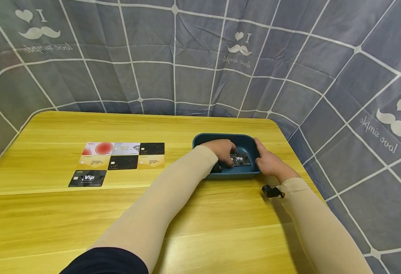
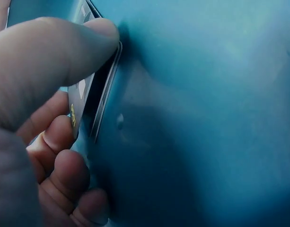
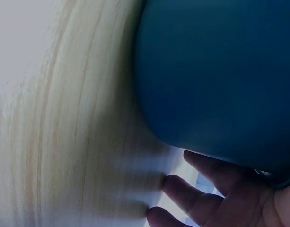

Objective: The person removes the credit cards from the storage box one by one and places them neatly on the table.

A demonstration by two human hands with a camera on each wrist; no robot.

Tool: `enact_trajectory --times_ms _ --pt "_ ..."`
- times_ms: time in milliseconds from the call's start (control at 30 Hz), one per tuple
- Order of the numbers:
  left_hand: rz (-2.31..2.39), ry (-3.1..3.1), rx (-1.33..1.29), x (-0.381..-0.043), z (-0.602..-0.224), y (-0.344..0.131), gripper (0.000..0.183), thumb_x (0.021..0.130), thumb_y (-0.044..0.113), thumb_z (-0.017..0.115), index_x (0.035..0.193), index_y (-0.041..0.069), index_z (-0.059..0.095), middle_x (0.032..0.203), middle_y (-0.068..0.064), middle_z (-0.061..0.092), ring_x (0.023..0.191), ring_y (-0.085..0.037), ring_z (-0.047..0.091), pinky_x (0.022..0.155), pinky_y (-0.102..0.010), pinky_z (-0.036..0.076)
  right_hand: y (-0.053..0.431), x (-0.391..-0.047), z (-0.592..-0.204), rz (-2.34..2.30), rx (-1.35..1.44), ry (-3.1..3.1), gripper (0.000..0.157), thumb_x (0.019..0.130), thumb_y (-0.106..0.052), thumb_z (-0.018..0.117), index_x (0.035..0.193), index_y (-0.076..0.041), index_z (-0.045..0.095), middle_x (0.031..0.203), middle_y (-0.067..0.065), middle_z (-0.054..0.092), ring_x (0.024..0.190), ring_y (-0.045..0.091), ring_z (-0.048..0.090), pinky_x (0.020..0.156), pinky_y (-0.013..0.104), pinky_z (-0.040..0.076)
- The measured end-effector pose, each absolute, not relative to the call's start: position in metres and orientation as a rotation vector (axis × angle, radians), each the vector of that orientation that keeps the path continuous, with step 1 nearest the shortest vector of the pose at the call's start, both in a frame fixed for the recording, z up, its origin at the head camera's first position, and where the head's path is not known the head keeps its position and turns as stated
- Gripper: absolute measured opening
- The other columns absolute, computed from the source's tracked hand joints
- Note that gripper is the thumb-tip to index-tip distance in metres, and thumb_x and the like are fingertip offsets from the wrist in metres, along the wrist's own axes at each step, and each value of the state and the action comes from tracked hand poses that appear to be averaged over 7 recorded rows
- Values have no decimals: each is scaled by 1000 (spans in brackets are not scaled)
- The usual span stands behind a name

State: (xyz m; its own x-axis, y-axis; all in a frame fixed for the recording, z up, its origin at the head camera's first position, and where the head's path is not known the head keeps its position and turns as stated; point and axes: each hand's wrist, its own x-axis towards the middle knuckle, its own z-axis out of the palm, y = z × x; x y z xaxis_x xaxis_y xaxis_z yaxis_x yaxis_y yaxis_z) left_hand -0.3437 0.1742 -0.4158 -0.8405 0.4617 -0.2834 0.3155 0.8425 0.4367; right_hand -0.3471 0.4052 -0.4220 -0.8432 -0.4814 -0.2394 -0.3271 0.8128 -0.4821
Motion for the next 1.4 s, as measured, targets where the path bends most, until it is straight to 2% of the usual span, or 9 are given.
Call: enact_trajectory --times_ms 267,533,733,900,1067,1267,1400 --pt "582 2628 567 -343 -416 174 64 92 33 81 148 10 60 141 -5 66 115 -16 64 104 -35 54 405 -348 -423 -618 -602 2635 78 105 -7 34 169 -9 -10 172 31 10 153 53 30 125 63 27" --pt "578 2640 580 -345 -417 174 59 93 35 78 144 11 63 138 -4 67 108 -14 65 100 -33 55 405 -348 -423 -613 -594 2635 77 105 -7 33 169 -9 -10 172 32 12 145 51 44 118 61 37" --pt "602 2637 570 -345 -416 174 57 93 34 77 143 10 62 136 -4 66 102 -15 65 95 -32 56 405 -348 -423 -612 -594 2643 77 105 -8 33 169 -9 -9 172 31 11 151 53 34 123 64 31" --pt "633 2640 581 -346 -417 174 56 93 33 77 142 10 63 131 -4 67 98 -15 64 91 -30 56 405 -348 -422 -609 -591 2637 77 105 -8 33 169 -10 -9 172 31 11 151 54 35 123 64 31" --pt "636 2655 571 -347 -418 174 56 93 32 76 143 12 63 133 -3 68 100 -14 65 93 -30 55 404 -349 -420 -603 -597 2639 78 104 -8 34 169 -9 -10 172 32 12 151 54 34 123 65 29" --pt "655 2644 564 -346 -418 174 58 93 32 77 146 11 62 140 -4 67 106 -15 66 99 -33 56 404 -349 -422 -591 -591 2642 77 105 -7 33 169 -9 -9 171 33 14 144 53 44 118 63 37" --pt "653 2649 567 -347 -418 174 59 93 33 77 146 11 62 141 -4 66 110 -14 65 103 -34 55 404 -349 -421 -587 -592 2642 77 105 -8 34 169 -9 -9 171 33 14 146 54 42 119 64 36"
